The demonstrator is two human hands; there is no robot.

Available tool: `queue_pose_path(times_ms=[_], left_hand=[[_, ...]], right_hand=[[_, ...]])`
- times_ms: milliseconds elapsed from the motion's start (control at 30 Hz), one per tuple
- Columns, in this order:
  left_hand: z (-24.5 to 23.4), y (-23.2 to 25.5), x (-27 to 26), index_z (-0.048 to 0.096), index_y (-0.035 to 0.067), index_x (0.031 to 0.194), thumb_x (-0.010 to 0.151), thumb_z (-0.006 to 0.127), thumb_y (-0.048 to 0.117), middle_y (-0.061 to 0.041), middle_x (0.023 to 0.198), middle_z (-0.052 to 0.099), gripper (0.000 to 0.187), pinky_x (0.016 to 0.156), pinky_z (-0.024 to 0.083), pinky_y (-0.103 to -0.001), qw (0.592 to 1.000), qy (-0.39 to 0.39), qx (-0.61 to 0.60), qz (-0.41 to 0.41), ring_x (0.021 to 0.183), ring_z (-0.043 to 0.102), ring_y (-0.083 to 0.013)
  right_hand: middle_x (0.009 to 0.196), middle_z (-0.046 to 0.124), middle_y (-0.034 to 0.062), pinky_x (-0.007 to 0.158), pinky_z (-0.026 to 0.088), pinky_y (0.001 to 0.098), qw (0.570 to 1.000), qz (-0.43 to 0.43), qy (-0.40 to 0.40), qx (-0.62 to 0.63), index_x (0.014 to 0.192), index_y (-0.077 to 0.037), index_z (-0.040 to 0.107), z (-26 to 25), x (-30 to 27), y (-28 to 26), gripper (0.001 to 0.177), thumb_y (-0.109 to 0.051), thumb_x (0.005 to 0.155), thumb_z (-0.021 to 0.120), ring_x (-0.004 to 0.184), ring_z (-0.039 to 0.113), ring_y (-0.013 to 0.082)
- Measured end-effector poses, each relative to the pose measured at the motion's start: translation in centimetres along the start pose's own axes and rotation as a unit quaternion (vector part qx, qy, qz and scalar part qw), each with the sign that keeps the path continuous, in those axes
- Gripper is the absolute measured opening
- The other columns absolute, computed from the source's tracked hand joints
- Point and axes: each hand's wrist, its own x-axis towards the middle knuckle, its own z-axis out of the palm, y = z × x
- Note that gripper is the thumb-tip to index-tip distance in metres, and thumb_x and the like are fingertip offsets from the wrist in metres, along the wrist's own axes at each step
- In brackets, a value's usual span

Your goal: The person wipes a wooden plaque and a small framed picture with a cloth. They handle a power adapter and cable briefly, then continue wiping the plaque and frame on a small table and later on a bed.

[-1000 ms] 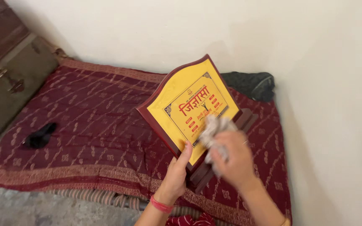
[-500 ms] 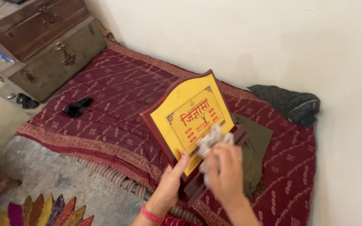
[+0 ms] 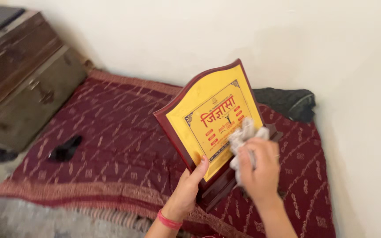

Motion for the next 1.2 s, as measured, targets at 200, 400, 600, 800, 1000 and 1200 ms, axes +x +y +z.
queue_pose_path(times_ms=[200, 400, 600, 800, 1000, 1200], left_hand=[[-2.6, 2.1, 1.8, 0.044, 0.002, 0.151, 0.098, 0.056, 0.041, -0.006, 0.153, 0.051, 0.067, 0.115, 0.033, -0.033, 0.997, -0.07, 0.035, -0.026, 0.141, 0.045, -0.017], [-6.4, 3.3, 4.5, 0.048, -0.001, 0.149, 0.098, 0.056, 0.043, -0.011, 0.146, 0.056, 0.068, 0.112, 0.037, -0.037, 0.996, -0.089, 0.003, -0.025, 0.135, 0.05, -0.0211], [-8.2, 4.0, 5.3, 0.04, 0.0, 0.152, 0.098, 0.056, 0.042, -0.01, 0.152, 0.051, 0.071, 0.115, 0.035, -0.037, 0.99, -0.12, -0.008, -0.071, 0.138, 0.047, -0.0204], [-8.6, 4.0, 4.9, 0.036, -0.001, 0.154, 0.098, 0.054, 0.043, -0.011, 0.157, 0.046, 0.073, 0.117, 0.031, -0.037, 0.98, -0.166, 0.007, -0.106, 0.144, 0.042, -0.021], [-9.5, 3.2, 6.5, 0.043, -0.007, 0.15, 0.104, 0.05, 0.046, -0.018, 0.145, 0.055, 0.071, 0.111, 0.039, -0.041, 0.975, -0.173, -0.067, -0.121, 0.134, 0.049, -0.0265], [-9.5, 3.5, 5.5, 0.043, -0.001, 0.151, 0.099, 0.054, 0.044, -0.013, 0.145, 0.056, 0.07, 0.109, 0.041, -0.04, 0.98, -0.124, -0.088, -0.13, 0.132, 0.052, -0.0232]], right_hand=[[0.11, 0.061, 0.014, 0.09, 0.043, 0.0433, 0.99, 0.056, 0.07, -0.112, 0.117, -0.001, 0.062, 1.0, 2.7, -2.0, 0.021, -0.013, 0.1, 0.061, 0.102, 0.052, 0.0309], [0.112, 0.06, 0.0117, 0.091, 0.045, 0.0407, 0.999, -0.037, -0.002, -0.021, 0.111, -0.008, 0.065, 6.4, -0.2, -9.7, 0.021, -0.017, 0.092, 0.065, 0.103, 0.057, 0.0302], [0.113, 0.064, 0.012, 0.096, 0.044, 0.0425, 0.993, 0.024, 0.031, -0.114, 0.112, -0.009, 0.066, 6.1, 1.8, -6.0, 0.02, -0.012, 0.093, 0.062, 0.107, 0.055, 0.0311], [0.117, 0.06, 0.0177, 0.097, 0.041, 0.0468, 0.963, 0.136, 0.09, -0.215, 0.121, -0.002, 0.062, 5.0, 2.7, -5.7, 0.024, -0.016, 0.102, 0.06, 0.11, 0.05, 0.0338], [0.12, 0.06, 0.0149, 0.099, 0.039, 0.0453, 0.994, 0.013, -0.033, -0.107, 0.126, -0.005, 0.062, 8.9, -1.0, -12.3, 0.035, -0.019, 0.093, 0.061, 0.114, 0.057, 0.0308], [0.124, 0.066, 0.0086, 0.109, 0.042, 0.0426, 0.992, -0.016, -0.02, -0.123, 0.125, -0.015, 0.068, 5.9, 1.5, -7.4, 0.034, -0.012, 0.092, 0.059, 0.122, 0.058, 0.0273]])
